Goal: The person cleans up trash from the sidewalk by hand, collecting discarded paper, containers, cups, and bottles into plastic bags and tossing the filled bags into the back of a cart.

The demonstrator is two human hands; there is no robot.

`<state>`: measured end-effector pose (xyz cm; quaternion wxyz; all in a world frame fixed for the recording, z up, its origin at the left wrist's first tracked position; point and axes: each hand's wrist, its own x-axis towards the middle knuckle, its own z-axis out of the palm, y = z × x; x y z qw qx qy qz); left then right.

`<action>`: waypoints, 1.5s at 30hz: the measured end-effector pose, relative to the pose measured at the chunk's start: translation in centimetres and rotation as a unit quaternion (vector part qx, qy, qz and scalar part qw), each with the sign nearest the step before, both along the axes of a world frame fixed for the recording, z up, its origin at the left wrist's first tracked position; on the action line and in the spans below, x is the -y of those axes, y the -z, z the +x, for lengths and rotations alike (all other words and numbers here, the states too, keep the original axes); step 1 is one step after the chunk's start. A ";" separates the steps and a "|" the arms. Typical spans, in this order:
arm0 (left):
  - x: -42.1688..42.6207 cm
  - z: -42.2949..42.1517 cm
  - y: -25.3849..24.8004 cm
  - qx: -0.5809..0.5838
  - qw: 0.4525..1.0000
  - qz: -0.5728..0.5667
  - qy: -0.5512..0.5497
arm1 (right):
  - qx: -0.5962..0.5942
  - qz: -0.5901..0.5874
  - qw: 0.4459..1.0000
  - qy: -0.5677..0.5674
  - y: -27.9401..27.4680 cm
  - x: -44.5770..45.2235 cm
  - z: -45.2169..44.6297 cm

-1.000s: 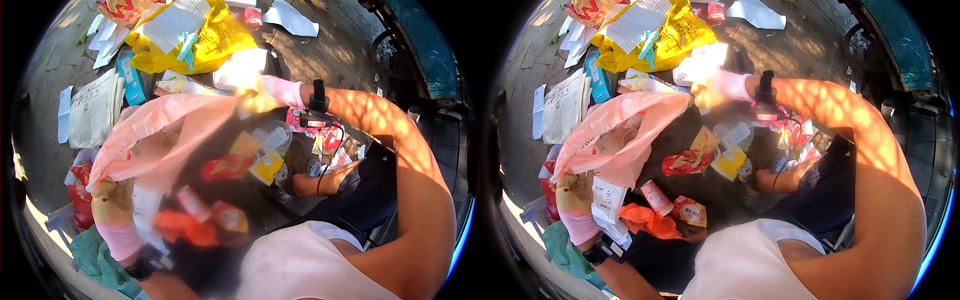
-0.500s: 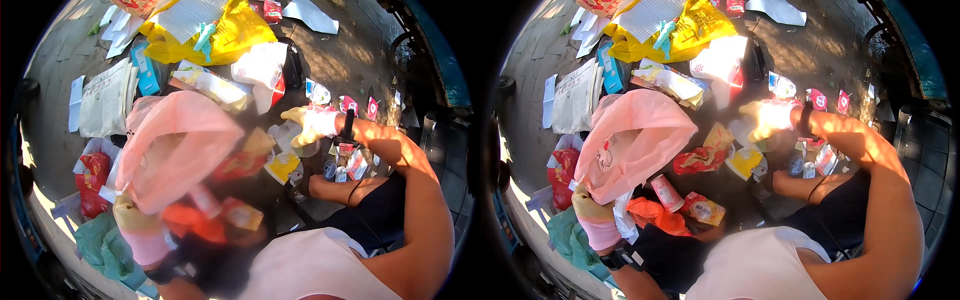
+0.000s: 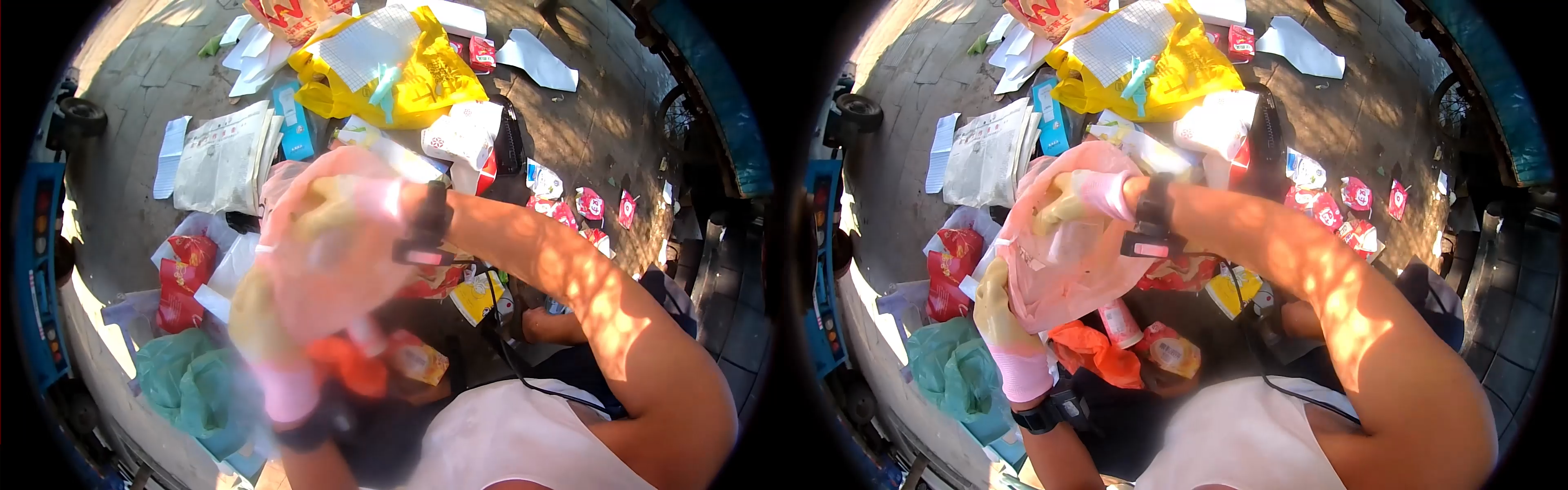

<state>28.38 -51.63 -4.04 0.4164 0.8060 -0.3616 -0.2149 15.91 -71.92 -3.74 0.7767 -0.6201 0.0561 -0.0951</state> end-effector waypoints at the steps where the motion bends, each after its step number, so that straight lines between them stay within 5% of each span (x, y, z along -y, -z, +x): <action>1: 0.1 -0.3 0.1 -0.019 0.999 -0.025 -0.031 | -0.073 -0.098 0.991 0.062 0.4 -1.2 1.2; 3: -1.0 1.1 1.4 -0.085 0.993 -0.047 -0.072 | -0.214 -0.287 0.916 0.181 2.2 -3.7 3.2; 5: -1.4 2.3 1.8 -0.155 0.981 -0.064 -0.102 | -0.189 -0.454 0.830 0.262 6.8 -8.3 4.3; 8: -0.4 3.4 -0.5 0.248 0.966 0.025 0.065 | -0.058 -0.425 0.874 0.227 9.1 -8.1 2.3; 9: 0.0 3.5 -0.8 0.123 0.992 -0.003 0.012 | -0.057 -0.369 0.909 0.188 9.2 -6.2 1.1; 10: 0.3 3.5 -1.5 0.212 0.976 0.032 0.049 | -0.060 -0.309 0.937 0.151 9.3 -4.4 -0.2; 11: 0.5 3.5 -2.1 0.302 0.948 0.059 0.080 | -0.041 -0.359 0.894 0.266 7.2 -2.2 -2.9; 12: 0.5 3.8 -1.9 0.260 0.962 0.047 0.063 | -0.082 -0.305 0.909 0.273 6.5 0.2 -4.8; 13: 0.3 4.3 -1.6 0.219 0.974 0.034 0.045 | -0.255 -0.321 0.864 0.292 3.1 2.1 -6.7; 14: 0.1 4.7 -1.4 0.177 0.984 0.021 0.028 | -0.276 -0.239 0.857 0.364 4.4 3.7 -8.3; 15: 0.1 5.0 -1.3 0.083 0.996 -0.014 0.001 | -0.312 -0.378 0.807 0.329 6.6 5.6 -10.0; 17: 0.5 5.2 -1.2 -0.072 0.994 -0.069 -0.040 | -0.369 -0.640 0.616 0.272 10.7 9.2 -13.3; 19: 0.8 5.3 -1.4 -0.152 0.982 -0.092 -0.069 | -0.390 -0.572 0.685 0.226 11.6 9.8 -16.2; 20: 0.7 5.4 -1.4 -0.154 0.981 -0.092 -0.072 | -0.352 -0.463 0.759 0.294 14.8 9.9 -18.1; 22: 0.8 5.5 -1.6 -0.158 0.980 -0.090 -0.079 | -0.341 -0.364 0.806 0.320 14.5 9.7 -19.8; 25: 0.5 5.2 -2.1 -0.118 0.987 -0.082 -0.076 | -0.433 -0.488 0.745 0.136 13.0 9.8 -22.2; 28: 0.7 5.1 -2.2 -0.115 0.984 -0.080 -0.113 | -0.404 -0.623 0.661 -0.107 12.8 7.8 -25.0; 30: 1.2 4.4 -2.8 -0.130 0.978 -0.079 -0.143 | -0.204 -0.616 0.755 -0.097 12.0 5.3 -27.0; 33: 1.5 4.0 -2.9 -0.170 0.965 -0.103 -0.169 | -0.392 -0.426 0.809 -0.097 7.1 4.1 -24.6; 34: 1.3 4.0 -2.8 -0.180 0.963 -0.111 -0.168 | -0.495 -0.363 0.787 -0.063 6.6 4.8 -23.3; 36: 0.8 4.6 -2.3 -0.187 0.964 -0.119 -0.146 | -0.418 -0.418 0.787 0.175 11.7 7.4 -23.8; 38: 0.7 4.8 -2.1 -0.199 0.963 -0.121 -0.137 | -0.524 -0.365 0.700 0.319 12.9 10.8 -22.9; 40: 0.8 5.2 -1.9 -0.208 0.961 -0.119 -0.135 | -0.550 -0.278 0.684 0.391 18.6 15.7 -25.2; 42: 0.6 5.6 -1.7 -0.189 0.969 -0.111 -0.115 | -0.661 -0.285 0.594 0.360 16.3 17.3 -25.1; 44: 0.5 5.5 -1.9 -0.124 0.986 -0.095 -0.058 | -0.679 -0.418 0.443 0.410 19.4 16.9 -27.1; 45: 0.6 5.5 -1.9 -0.111 0.989 -0.090 -0.043 | -0.725 -0.327 0.465 0.388 19.5 16.8 -27.5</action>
